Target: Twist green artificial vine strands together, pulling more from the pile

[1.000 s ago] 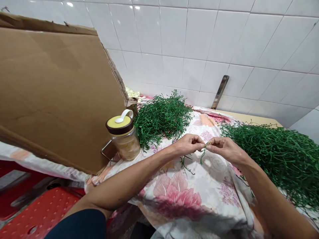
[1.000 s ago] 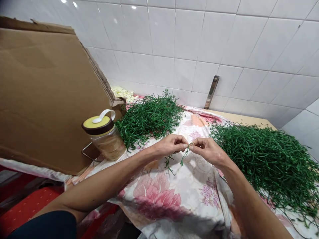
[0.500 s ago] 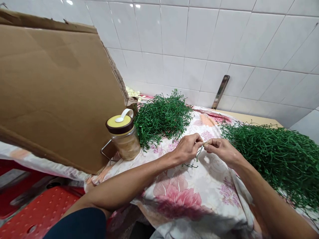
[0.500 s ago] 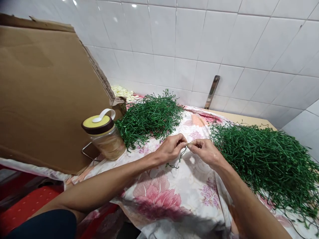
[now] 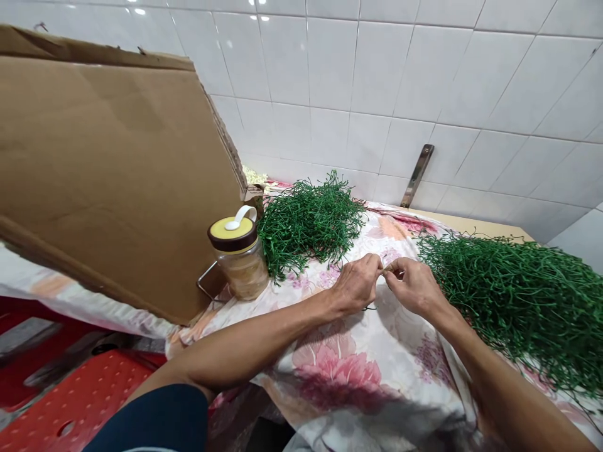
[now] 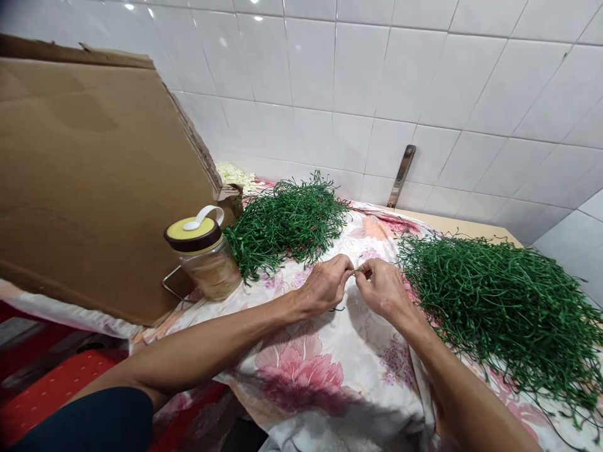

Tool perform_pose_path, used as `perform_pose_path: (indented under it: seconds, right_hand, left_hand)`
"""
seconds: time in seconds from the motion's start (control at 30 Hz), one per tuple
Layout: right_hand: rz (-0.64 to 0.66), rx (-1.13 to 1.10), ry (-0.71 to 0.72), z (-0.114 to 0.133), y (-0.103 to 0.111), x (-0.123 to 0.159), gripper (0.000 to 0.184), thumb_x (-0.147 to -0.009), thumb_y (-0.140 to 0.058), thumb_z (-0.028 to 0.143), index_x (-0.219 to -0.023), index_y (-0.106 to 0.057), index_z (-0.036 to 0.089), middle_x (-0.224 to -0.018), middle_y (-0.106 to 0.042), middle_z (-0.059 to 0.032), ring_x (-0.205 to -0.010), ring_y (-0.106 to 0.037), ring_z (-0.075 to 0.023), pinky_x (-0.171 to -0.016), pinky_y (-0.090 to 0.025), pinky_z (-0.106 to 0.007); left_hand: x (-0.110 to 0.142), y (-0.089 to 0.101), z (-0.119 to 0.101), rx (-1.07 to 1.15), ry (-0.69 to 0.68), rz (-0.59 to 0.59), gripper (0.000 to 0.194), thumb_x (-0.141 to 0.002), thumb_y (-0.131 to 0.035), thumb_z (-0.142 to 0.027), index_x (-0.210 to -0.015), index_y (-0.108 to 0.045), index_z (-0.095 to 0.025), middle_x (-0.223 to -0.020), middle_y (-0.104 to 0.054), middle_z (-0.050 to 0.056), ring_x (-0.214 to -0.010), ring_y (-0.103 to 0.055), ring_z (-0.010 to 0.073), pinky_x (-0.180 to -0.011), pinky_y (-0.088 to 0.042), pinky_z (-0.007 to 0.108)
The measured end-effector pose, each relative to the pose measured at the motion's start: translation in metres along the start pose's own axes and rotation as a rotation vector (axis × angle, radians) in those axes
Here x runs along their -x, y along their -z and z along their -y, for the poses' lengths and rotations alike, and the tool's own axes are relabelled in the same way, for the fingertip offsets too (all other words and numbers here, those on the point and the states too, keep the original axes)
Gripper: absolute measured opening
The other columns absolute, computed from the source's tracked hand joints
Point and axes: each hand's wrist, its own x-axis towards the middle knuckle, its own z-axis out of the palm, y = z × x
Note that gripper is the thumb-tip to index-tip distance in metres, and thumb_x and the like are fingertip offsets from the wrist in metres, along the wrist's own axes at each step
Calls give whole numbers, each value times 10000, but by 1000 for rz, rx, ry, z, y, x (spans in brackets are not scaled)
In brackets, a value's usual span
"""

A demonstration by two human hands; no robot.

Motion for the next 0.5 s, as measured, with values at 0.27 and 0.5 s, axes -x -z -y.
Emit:
perform_pose_path:
  seconds: [0.27, 0.5]
  right_hand:
    - [-176, -183, 1, -36, 23, -8, 102, -788, -612, 292, -733, -594, 209, -1117, -722, -88, -963, -671, -232, -795, -485, -321]
    - [-13, -729, 70, -18, 24, -1, 184, -875, -659, 355, -832, -581, 194, -846, -722, -74, -757, -689, -184, -739, -538, -329]
  left_hand:
    - [-11, 8, -3, 609, 196, -76, 215, -920, -556, -342, -823, -608, -157, -759, -635, 32, -652, -540, 123, -622, -421, 252]
    - [-19, 9, 7, 1067, 508, 80, 409, -781, -695, -533, -767, -623, -130, -610, -563, -6, -462, -434, 65, -458, -299, 215]
